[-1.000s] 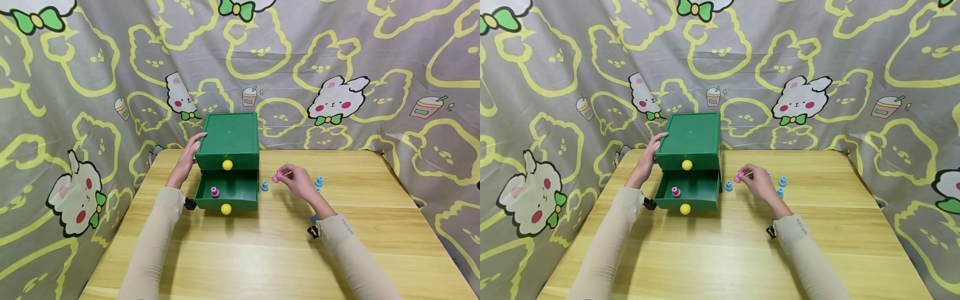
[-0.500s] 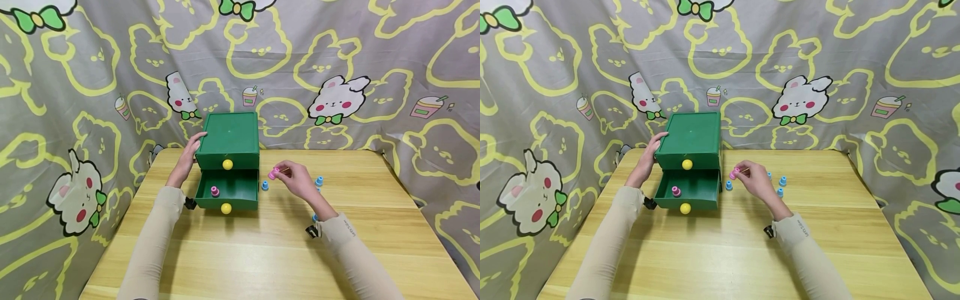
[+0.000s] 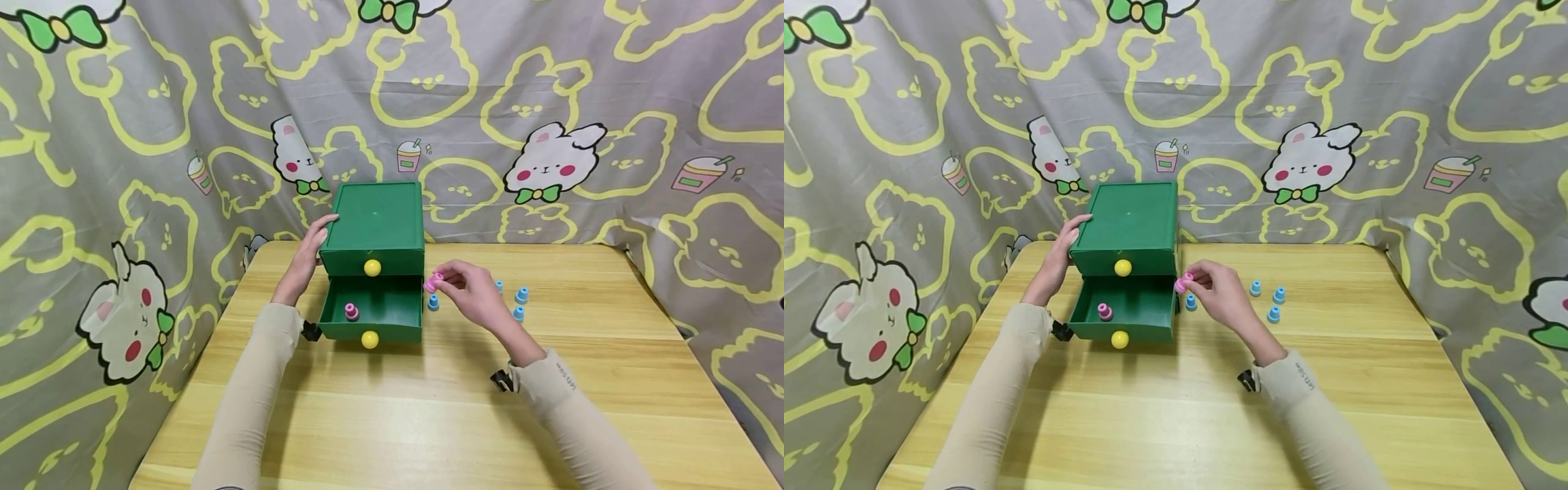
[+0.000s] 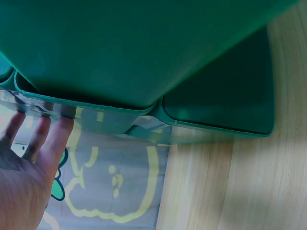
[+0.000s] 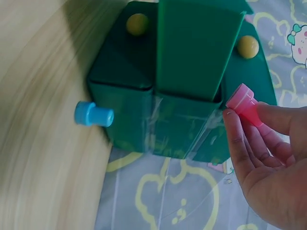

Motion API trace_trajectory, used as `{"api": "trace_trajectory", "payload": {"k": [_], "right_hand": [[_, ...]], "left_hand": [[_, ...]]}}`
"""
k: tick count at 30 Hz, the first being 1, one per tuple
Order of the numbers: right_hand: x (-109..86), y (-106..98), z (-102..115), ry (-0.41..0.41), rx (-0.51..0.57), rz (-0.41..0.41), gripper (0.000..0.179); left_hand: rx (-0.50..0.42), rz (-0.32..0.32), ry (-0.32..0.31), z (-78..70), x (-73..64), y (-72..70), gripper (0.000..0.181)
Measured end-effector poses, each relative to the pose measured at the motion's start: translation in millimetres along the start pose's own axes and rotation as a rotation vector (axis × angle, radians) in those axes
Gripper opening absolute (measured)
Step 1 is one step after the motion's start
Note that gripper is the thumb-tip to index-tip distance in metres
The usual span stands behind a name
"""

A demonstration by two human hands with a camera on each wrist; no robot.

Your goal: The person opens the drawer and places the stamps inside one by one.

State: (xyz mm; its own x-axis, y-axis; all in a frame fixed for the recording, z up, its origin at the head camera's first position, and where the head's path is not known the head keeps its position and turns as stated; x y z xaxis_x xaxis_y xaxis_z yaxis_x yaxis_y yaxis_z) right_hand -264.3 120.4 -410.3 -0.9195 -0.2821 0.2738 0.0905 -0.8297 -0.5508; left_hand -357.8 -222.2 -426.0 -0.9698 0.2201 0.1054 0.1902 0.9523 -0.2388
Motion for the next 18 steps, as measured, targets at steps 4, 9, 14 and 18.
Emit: {"api": "trace_trajectory", "payload": {"k": [4,9,14,18], "right_hand": [[-0.1,3,9,-0.027,0.013,-0.004,0.019],[0.6,12,21,-0.072,0.056,-0.001,0.017],[3.9,27,28,-0.111,0.068,0.026,0.014],[7.0,39,33,-0.148,0.061,0.053,0.011]], "left_hand": [[0.003,0.001,0.004,-1.3,-0.8,0.6,0.051],[0.005,-0.004,0.004,-2.5,-1.5,0.7,0.05],[0.001,-0.01,0.001,-1.8,-0.5,0.1,0.048],[0.008,-0.01,0.0,-1.1,-0.2,0.4,0.049]]}}
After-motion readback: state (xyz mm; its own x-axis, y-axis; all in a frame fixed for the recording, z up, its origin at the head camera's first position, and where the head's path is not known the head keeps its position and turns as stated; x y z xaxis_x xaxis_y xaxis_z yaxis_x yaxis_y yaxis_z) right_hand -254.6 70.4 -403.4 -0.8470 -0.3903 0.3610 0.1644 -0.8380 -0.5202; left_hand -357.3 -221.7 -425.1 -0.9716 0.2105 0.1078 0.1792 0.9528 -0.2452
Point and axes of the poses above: each hand's wrist, its own x-axis towards the middle knuckle, its own y-axis out of the palm, z = x × y, the point moved 4 cm from there along x, towards the middle knuckle, and after that the axes turned 3 degrees about -y, right-handed, at the moved point
